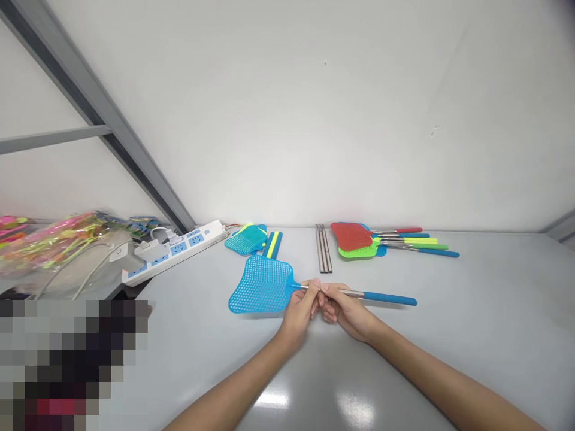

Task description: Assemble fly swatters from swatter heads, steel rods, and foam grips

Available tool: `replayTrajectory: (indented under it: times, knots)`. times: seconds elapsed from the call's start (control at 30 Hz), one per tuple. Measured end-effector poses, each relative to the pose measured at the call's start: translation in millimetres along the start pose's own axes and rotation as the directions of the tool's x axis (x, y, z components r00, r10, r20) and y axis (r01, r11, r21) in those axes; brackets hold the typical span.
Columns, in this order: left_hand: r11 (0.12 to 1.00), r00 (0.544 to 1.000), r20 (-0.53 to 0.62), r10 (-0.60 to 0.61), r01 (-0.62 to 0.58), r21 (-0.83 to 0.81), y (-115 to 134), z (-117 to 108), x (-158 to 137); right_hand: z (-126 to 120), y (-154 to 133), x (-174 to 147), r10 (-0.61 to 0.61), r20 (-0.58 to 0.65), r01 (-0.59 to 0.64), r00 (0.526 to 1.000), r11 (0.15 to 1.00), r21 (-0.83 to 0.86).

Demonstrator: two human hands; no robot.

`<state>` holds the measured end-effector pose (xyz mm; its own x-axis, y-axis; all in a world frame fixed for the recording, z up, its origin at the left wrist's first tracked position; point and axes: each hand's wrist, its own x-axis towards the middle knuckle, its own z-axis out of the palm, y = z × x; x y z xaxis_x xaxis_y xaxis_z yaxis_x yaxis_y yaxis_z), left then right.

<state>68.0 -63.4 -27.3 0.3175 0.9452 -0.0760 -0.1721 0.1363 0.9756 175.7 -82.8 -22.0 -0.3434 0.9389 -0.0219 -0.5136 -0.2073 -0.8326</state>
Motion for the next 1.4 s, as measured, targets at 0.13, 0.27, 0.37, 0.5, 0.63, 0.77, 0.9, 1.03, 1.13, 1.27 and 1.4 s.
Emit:
replayTrajectory:
  times: [0.13,0.27,0.37,0.5,0.63,0.77,0.9,1.03,1.13,1.27,1.4]
  knots:
    - [0.999,0.999,0.017,-0.027,0.027,0.038,4.1,-0.6,-1.2,0.2,0.3,-1.0,-0.003,-0.006,0.003,1.000,1.000,-0.003]
    - [0.997,0.996,0.042,-0.073,0.073,0.006,1.5,-5.1,-0.7,0.9,0.2,-0.5,0.000,-0.016,0.001,1.000,0.999,0.040]
    - [0.997,0.995,0.073,-0.067,0.070,-0.033,-0.7,-6.9,-0.5,1.3,-0.1,0.0,-0.009,-0.021,0.011,1.000,0.998,0.067]
    - [0.996,0.995,0.064,-0.075,0.078,-0.045,0.8,-4.8,-1.5,1.3,0.1,0.3,-0.012,-0.042,0.016,0.999,0.997,0.078]
    - [0.995,0.995,0.055,-0.086,0.088,-0.044,4.3,-2.5,-2.0,1.2,1.1,0.4,-0.008,-0.067,0.014,0.998,0.996,0.084]
    - [0.993,0.991,0.112,-0.078,0.088,-0.084,6.6,-2.3,-1.5,0.6,1.4,0.4,-0.001,-0.079,0.008,0.997,0.997,0.081]
    - [0.989,0.993,0.105,-0.062,0.075,-0.124,9.0,-1.0,-2.5,-0.6,0.6,0.6,0.010,-0.079,-0.002,0.997,0.994,0.106]
    - [0.983,0.993,0.111,-0.029,0.048,-0.175,11.7,1.9,-5.4,-1.2,0.1,0.5,-0.001,-0.066,0.010,0.998,0.990,0.141]
    - [0.990,0.995,0.101,-0.015,0.029,-0.139,11.9,3.2,-6.8,-0.5,-0.4,-0.1,-0.014,-0.057,0.023,0.998,0.986,0.164]
    - [0.996,0.997,0.072,-0.019,0.025,-0.084,9.3,3.3,-7.0,0.8,-1.9,-0.7,-0.022,-0.059,0.032,0.998,0.985,0.172]
    - [0.999,0.998,0.067,-0.017,0.021,-0.050,6.2,1.8,-6.8,0.7,-2.8,-0.9,-0.014,-0.065,0.023,0.998,0.989,0.146]
